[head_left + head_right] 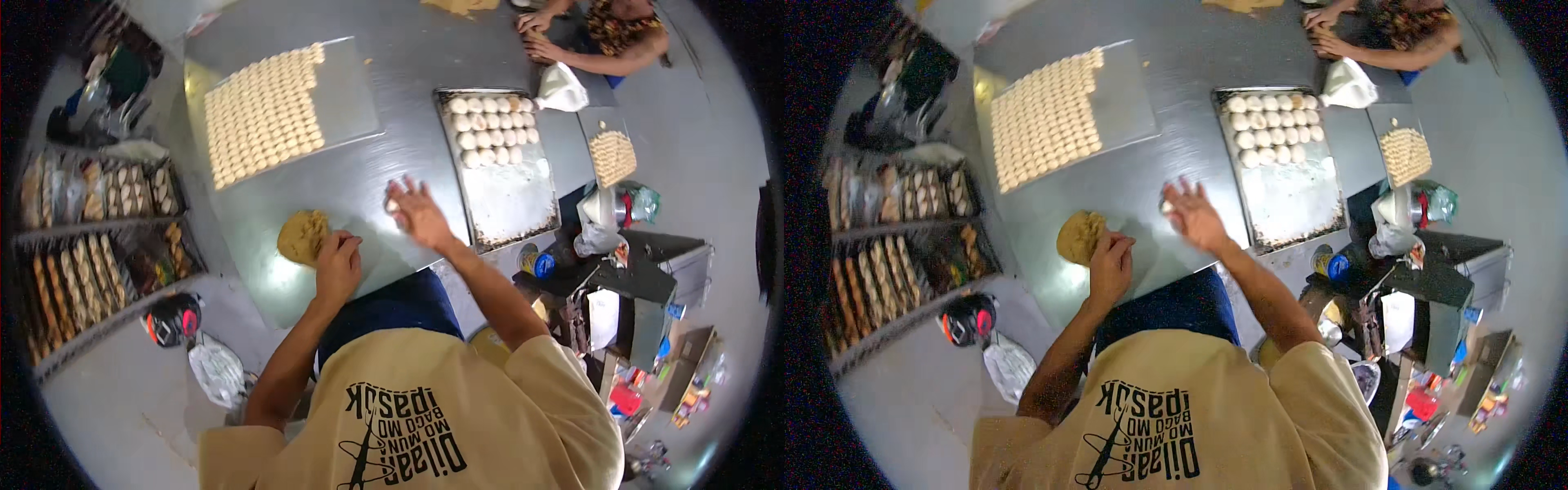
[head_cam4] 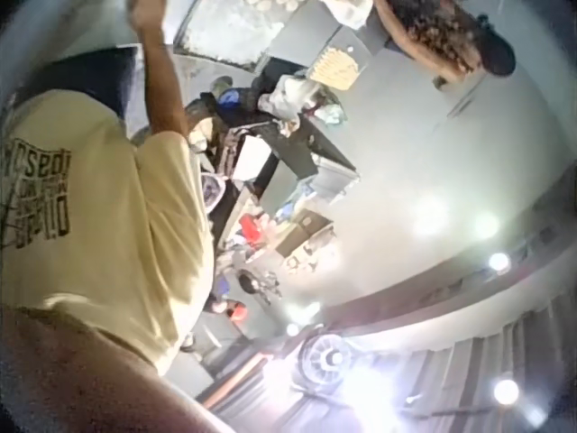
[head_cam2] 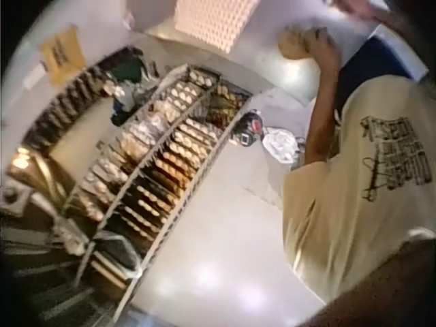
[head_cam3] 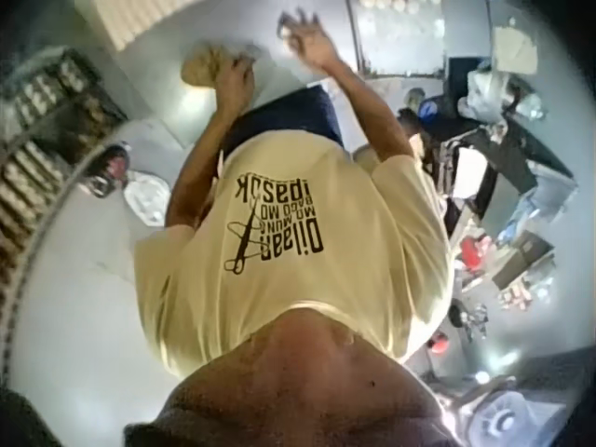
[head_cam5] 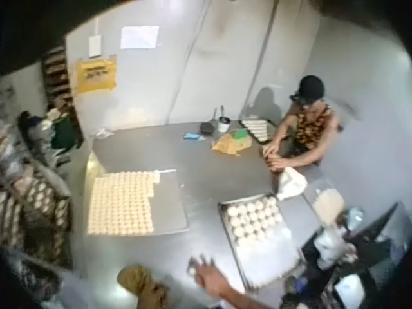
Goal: The person fills pieces of dough with filling and pinches them into balls by hand, placing the formed dough balls onto a baking tray.
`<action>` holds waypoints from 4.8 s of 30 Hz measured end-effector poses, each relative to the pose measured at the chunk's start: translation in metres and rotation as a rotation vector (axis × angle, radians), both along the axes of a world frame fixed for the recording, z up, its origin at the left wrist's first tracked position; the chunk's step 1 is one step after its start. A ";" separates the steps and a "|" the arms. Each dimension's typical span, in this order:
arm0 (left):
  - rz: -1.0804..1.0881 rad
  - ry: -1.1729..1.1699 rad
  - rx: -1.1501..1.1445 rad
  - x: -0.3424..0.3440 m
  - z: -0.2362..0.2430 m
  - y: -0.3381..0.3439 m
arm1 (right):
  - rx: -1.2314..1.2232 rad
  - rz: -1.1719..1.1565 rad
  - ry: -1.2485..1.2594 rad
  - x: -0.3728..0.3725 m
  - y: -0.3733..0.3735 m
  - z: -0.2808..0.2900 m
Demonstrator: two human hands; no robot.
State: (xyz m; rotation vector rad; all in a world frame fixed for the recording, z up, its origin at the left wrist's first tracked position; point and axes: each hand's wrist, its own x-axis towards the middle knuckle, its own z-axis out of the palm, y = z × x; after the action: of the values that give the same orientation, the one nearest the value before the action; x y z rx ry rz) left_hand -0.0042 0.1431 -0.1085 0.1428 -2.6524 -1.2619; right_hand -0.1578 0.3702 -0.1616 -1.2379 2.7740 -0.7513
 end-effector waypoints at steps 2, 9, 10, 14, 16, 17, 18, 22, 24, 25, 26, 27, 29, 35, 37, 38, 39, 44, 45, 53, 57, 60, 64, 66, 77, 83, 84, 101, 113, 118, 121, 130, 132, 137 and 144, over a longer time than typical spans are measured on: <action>-0.048 0.012 -0.005 -0.020 0.000 0.016 | -0.183 -0.044 -0.240 0.014 0.015 0.000; -0.100 0.041 0.006 -0.092 0.004 0.077 | -0.395 -0.550 -0.703 -0.014 0.108 0.051; -0.120 0.044 -0.009 -0.102 0.006 0.089 | -0.409 -0.641 -0.689 -0.035 0.133 0.058; -0.132 -0.036 0.053 -0.142 0.015 0.155 | -0.445 -0.912 -0.185 -0.120 0.244 0.057; -0.194 -0.089 0.018 -0.163 0.019 0.184 | -0.334 -0.927 -0.019 -0.158 0.280 0.057; -0.196 -0.098 0.012 -0.171 0.020 0.197 | -0.316 -0.931 0.001 -0.171 0.292 0.046; -0.217 -0.082 0.004 -0.177 0.021 0.210 | -0.318 -0.934 -0.009 -0.174 0.299 0.039; -0.259 -0.079 -0.069 -0.192 0.016 0.226 | -0.258 -0.767 -0.111 -0.185 0.320 0.019; -0.225 -0.152 -0.030 -0.199 0.019 0.229 | -0.424 -0.933 -0.230 -0.192 0.331 0.015; -0.193 -0.221 0.012 -0.200 0.020 0.230 | -0.419 -0.962 -0.230 -0.197 0.336 0.017; -0.194 -0.224 0.010 -0.201 0.020 0.229 | -0.419 -0.964 -0.234 -0.202 0.337 0.016; -0.200 -0.237 -0.001 -0.201 0.019 0.227 | -0.398 -0.968 -0.304 -0.208 0.337 0.017; -0.206 -0.247 -0.012 -0.198 0.014 0.220 | -0.378 -0.937 -0.368 -0.216 0.335 0.013; -0.193 -0.260 -0.009 -0.184 0.005 0.188 | -0.314 -0.911 -0.322 -0.223 0.316 0.009; -0.154 -0.283 0.079 -0.177 0.007 0.179 | -0.105 -1.069 -0.210 -0.216 0.302 0.009; -0.141 -0.276 0.113 -0.171 0.006 0.170 | -0.096 -0.972 -0.020 -0.215 0.289 0.017; -0.121 -0.270 0.144 -0.162 0.003 0.157 | -0.159 -0.960 0.022 -0.212 0.258 0.036; -0.086 -0.309 0.208 -0.142 0.026 0.103 | -0.216 -0.517 -0.106 -0.214 0.076 0.039; -0.077 -0.248 0.213 -0.133 0.026 0.086 | -0.201 -0.423 -0.093 -0.218 0.029 0.034; 0.239 -0.238 0.226 -0.088 0.044 -0.020 | -0.134 -0.193 0.083 -0.323 -0.243 0.004; 0.388 -0.162 0.183 -0.083 0.053 -0.045 | 0.173 -0.144 0.293 -0.364 -0.288 -0.016; 0.468 -0.171 0.185 -0.078 0.045 -0.056 | 0.160 -0.123 0.316 -0.371 -0.296 -0.020; 0.464 -0.159 0.208 -0.094 0.057 -0.054 | 0.008 -0.233 0.108 -0.350 -0.271 -0.008; 0.476 -0.222 0.391 -0.100 0.043 -0.055 | -0.513 -0.231 -0.487 -0.334 -0.241 -0.012; 0.456 -0.010 0.809 -0.222 0.160 0.002 | -0.887 0.047 -1.362 -0.194 -0.078 0.154; 0.378 -0.136 0.765 -0.200 0.171 0.030 | -0.743 0.071 -1.251 -0.161 -0.034 0.197; 0.376 -0.127 0.770 -0.192 0.171 0.034 | -0.700 0.040 -1.233 -0.153 -0.031 0.201; 0.605 0.003 1.153 0.024 0.141 -0.066 | -0.307 0.208 -0.589 -0.013 -0.122 0.106; 0.769 -0.107 1.160 0.176 0.070 -0.113 | -0.217 0.374 -0.298 0.045 -0.158 0.000; 0.730 -0.156 1.187 0.178 0.057 -0.126 | -0.292 0.214 -0.114 0.073 -0.153 -0.001; 0.658 -0.218 1.180 0.165 0.053 -0.129 | -0.200 0.147 -0.114 0.091 -0.154 0.010; 0.520 -0.147 1.169 0.145 0.042 -0.131 | 0.054 -0.018 -0.449 0.102 -0.140 0.050; 0.496 -0.198 1.146 0.151 0.037 -0.131 | -0.133 0.091 -0.108 0.105 -0.136 0.045; 0.559 -0.239 1.083 0.150 0.035 -0.131 | -0.024 0.453 0.202 0.091 -0.127 0.029; 0.587 -0.273 1.061 0.122 0.035 -0.119 | 0.185 0.552 0.051 0.086 -0.127 0.012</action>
State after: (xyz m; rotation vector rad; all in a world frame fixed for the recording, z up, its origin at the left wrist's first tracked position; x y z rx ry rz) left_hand 0.1182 0.0238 -0.0736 1.1823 -1.5645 -2.2988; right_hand -0.0719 0.2429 -0.1493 -1.8654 2.2761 -0.4092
